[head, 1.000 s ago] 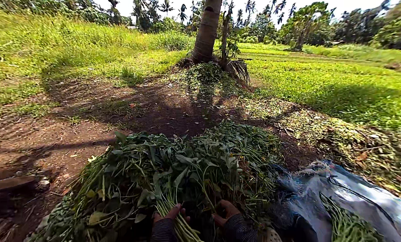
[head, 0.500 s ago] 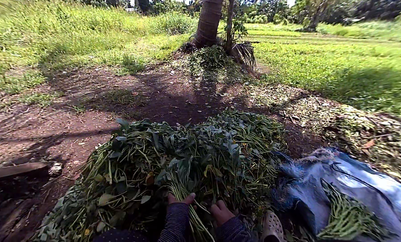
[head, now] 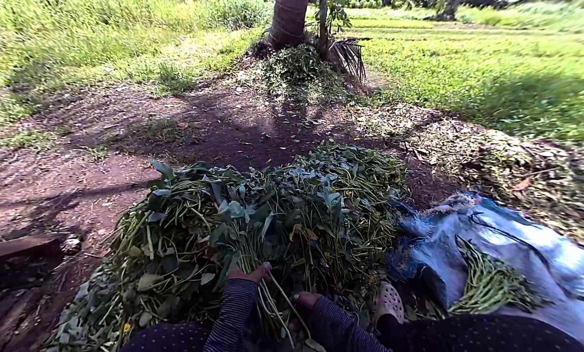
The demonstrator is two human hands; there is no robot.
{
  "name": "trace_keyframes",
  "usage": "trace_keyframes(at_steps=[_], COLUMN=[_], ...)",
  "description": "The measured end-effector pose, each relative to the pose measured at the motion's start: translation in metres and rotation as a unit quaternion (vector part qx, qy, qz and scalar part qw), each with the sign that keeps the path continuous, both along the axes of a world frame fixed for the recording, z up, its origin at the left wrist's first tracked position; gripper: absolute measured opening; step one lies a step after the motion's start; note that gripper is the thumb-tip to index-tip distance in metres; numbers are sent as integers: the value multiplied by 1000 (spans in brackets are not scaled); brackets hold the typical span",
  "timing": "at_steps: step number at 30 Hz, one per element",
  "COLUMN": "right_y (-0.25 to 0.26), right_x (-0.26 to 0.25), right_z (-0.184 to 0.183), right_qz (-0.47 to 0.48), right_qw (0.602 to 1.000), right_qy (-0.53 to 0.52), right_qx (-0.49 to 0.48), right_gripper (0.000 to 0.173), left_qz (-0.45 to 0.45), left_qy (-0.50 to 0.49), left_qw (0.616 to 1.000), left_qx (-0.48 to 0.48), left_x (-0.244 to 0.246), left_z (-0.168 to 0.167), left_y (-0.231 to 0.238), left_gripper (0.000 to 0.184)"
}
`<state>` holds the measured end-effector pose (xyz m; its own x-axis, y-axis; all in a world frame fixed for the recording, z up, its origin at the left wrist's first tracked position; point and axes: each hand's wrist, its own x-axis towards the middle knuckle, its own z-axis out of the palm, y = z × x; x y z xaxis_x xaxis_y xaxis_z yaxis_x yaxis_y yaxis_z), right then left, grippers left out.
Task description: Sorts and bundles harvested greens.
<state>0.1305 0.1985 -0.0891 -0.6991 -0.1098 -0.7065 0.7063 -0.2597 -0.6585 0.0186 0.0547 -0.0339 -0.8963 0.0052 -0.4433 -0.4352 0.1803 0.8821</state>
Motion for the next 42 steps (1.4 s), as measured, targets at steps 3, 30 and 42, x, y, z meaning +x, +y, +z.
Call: trace_keyframes(at_steps=[3,30,42], right_y=[10,141,101], right_x=[5,-38,-14], right_z=[4,-24,17], right_qz=[-8,-51,-172], right_qw=[986,892,940], right_qy=[31,70,166], right_qx=[-164,443,242], right_gripper=[37,39,54], left_qz=[39,90,76], left_qy=[-14,7,-55], left_qw=[994,991,988], left_qx=[101,97,119], left_x=[-3,-6,11], left_z=[-1,1,3], left_y=[-3,-4,22], left_gripper=[98,89,94])
